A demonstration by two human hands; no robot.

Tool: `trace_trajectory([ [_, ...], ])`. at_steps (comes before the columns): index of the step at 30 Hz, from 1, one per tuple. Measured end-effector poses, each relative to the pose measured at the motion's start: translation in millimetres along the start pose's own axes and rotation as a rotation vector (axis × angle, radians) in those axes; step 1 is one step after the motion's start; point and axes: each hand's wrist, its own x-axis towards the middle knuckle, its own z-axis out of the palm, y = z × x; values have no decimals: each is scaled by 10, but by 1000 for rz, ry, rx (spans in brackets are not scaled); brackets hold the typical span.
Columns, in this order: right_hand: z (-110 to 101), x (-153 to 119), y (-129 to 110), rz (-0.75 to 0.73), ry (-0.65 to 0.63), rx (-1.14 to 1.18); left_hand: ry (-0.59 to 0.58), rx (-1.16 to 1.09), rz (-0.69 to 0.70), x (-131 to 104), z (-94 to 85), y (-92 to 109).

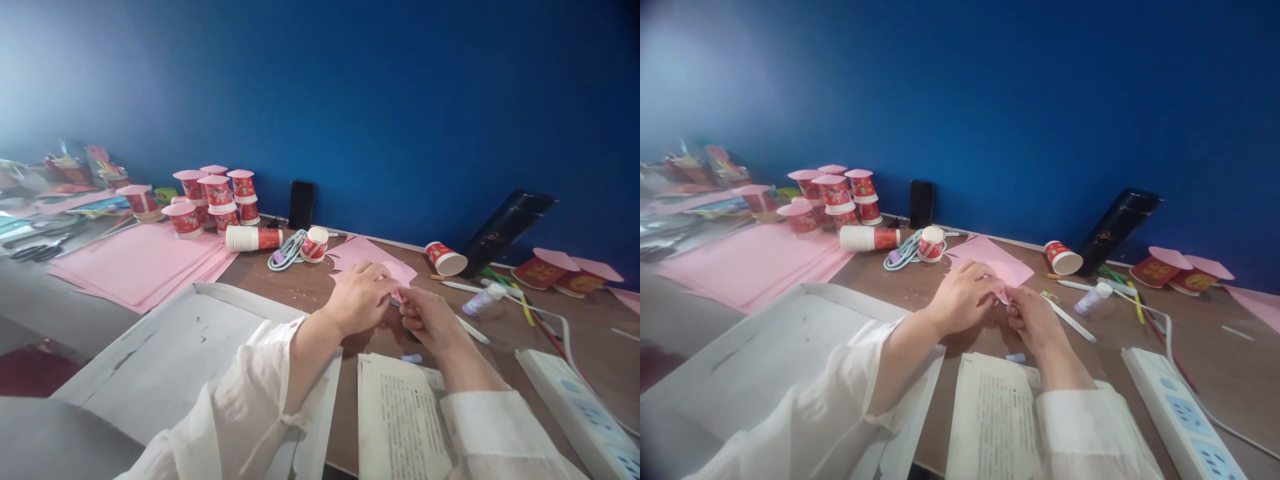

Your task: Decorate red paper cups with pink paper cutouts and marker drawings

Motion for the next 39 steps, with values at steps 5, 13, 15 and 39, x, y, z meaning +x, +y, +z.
trace_trajectory([
  [5,-37,-30,4,-120,94,-47,249,-347,-533,37,41,-115],
  [13,-56,-4,77,-207,125,-93,-83,-1089,-960,58,148,-154],
  [15,-59,8,94,-217,132,-101,-68,-1207,-1011,61,171,-136],
  [39,-96,50,194,-358,261,-475,-102,-1406,-1012,51,138,-100],
])
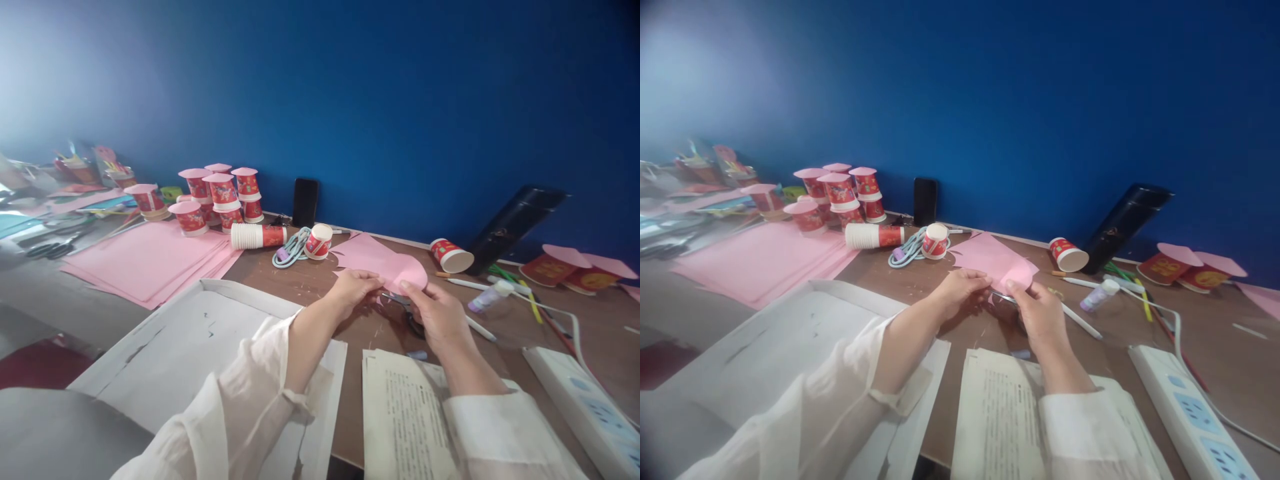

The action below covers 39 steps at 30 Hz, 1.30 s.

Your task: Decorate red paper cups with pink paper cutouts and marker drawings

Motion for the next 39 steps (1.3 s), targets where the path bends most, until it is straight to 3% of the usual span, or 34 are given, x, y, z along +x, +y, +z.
trace_trajectory([
  [19,-11,-93,-221,20,56,-218,21,38,25,10,-25,-37],
  [39,24,-98,-200,-103,67,-350,39,52,0,24,23,-60],
])
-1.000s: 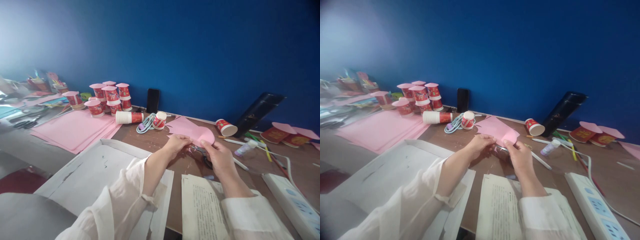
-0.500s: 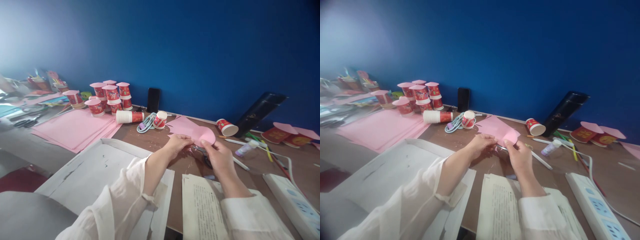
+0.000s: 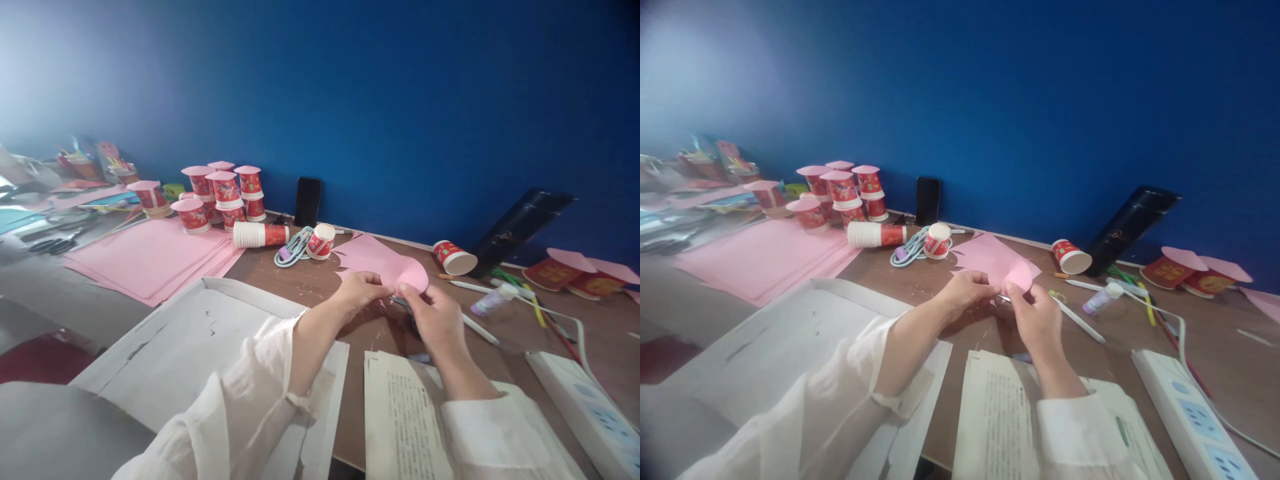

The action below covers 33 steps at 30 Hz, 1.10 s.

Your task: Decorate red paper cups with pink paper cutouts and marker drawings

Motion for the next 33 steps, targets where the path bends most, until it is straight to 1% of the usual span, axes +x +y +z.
trace_trajectory([
  [6,7,-3,-19,9,-46,29,40,25,63,39,6,13],
  [11,26,-22,-15,6,-121,141,80,-11,112,76,0,-11],
  [17,42,-26,-5,9,-100,219,97,-24,85,11,34,15],
  [19,44,-20,0,15,-103,200,89,-43,80,-2,45,25],
  [24,44,-1,23,18,-77,107,47,-116,12,10,40,18],
  [33,47,4,28,-29,-56,53,31,-165,0,25,33,-23],
])
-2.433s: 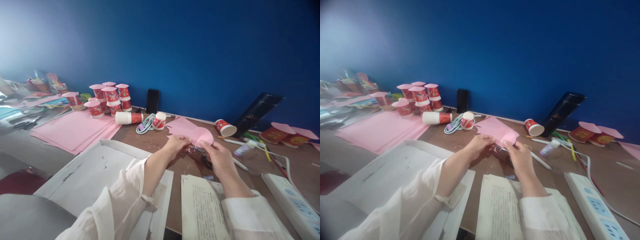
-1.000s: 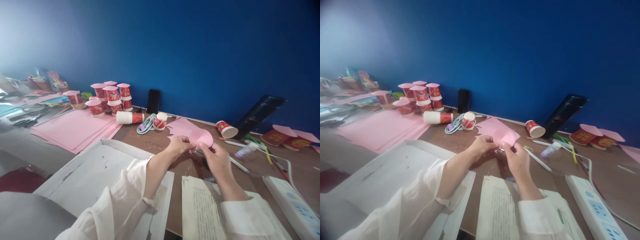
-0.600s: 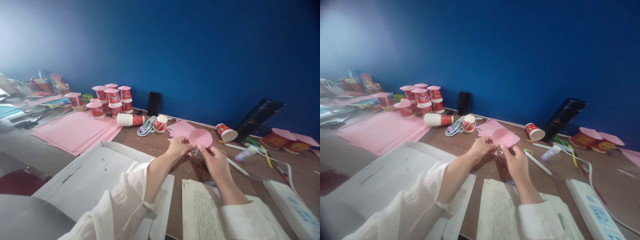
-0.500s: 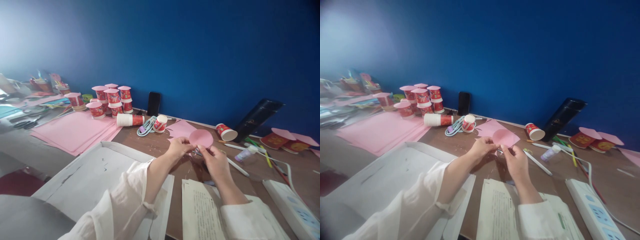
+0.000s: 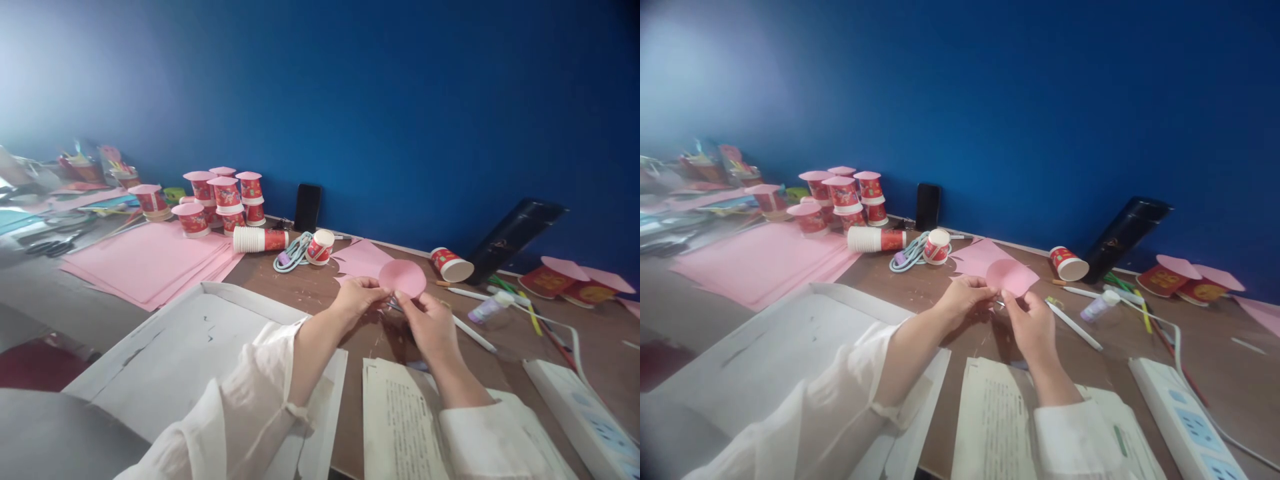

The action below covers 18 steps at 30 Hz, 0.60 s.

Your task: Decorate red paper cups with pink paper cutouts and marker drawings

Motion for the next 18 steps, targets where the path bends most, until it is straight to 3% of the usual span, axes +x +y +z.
trace_trajectory([
  [9,4,-6,-28,-11,19,-94,-5,2,-28,5,-14,-18],
  [18,-9,-26,-63,34,-6,-42,26,2,3,23,21,-5],
])
